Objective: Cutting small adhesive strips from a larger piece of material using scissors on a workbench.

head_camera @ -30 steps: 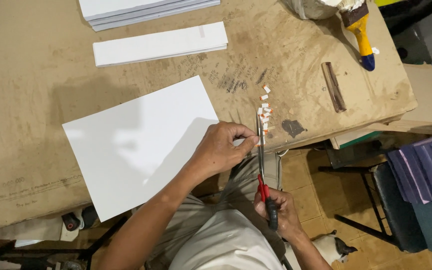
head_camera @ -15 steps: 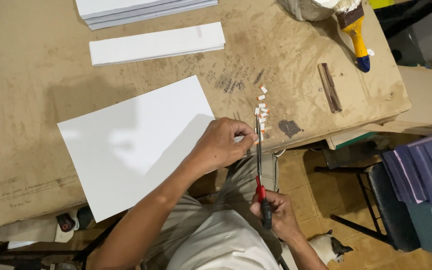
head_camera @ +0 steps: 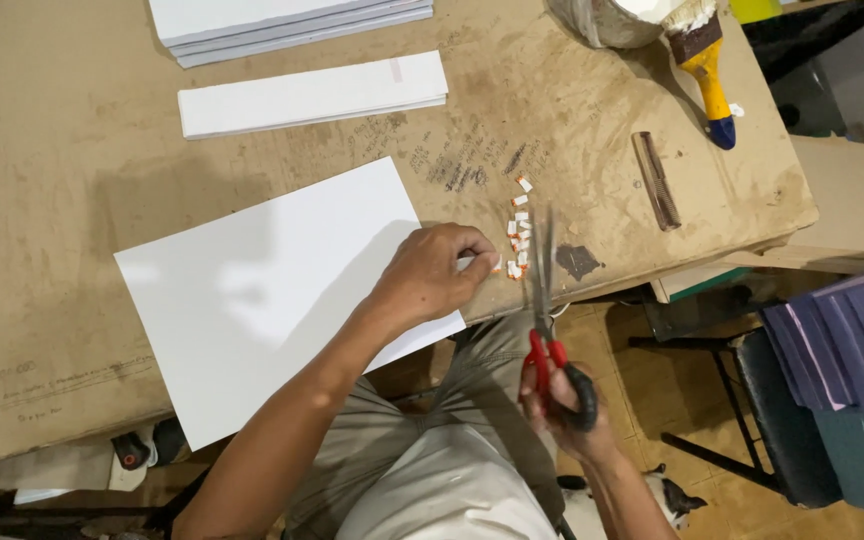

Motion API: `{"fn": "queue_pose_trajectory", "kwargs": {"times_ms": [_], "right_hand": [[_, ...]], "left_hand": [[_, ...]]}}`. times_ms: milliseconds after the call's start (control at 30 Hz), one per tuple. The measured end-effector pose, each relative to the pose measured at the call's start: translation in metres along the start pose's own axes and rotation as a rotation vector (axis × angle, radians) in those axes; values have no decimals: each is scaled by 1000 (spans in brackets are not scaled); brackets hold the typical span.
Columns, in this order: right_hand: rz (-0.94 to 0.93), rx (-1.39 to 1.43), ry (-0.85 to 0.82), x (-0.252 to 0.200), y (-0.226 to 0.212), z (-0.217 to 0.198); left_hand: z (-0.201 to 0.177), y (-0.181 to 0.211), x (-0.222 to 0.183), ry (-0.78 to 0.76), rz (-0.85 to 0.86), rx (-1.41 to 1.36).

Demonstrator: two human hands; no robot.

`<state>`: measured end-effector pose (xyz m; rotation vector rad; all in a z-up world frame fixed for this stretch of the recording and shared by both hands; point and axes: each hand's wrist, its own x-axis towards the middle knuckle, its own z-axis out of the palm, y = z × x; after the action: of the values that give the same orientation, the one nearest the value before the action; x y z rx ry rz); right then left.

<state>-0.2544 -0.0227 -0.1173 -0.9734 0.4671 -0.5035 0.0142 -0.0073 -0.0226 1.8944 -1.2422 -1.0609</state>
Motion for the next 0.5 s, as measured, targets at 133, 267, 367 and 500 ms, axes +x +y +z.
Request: {"fn": "queue_pose_trajectory", "kwargs": {"times_ms": [133, 267, 367, 500], "right_hand": [[-50, -88, 142, -7, -15, -25], [-124, -403, 177, -14, -38, -41], [56, -769, 444, -23, -44, -49], [115, -976, 714, -28, -42, -58]], "left_hand": [[-13, 0, -18, 115, 82, -7], [-20, -7, -36, 133, 152, 42], [-9, -11, -40, 65, 183, 281], [30, -7, -37, 59, 581, 577]]}}
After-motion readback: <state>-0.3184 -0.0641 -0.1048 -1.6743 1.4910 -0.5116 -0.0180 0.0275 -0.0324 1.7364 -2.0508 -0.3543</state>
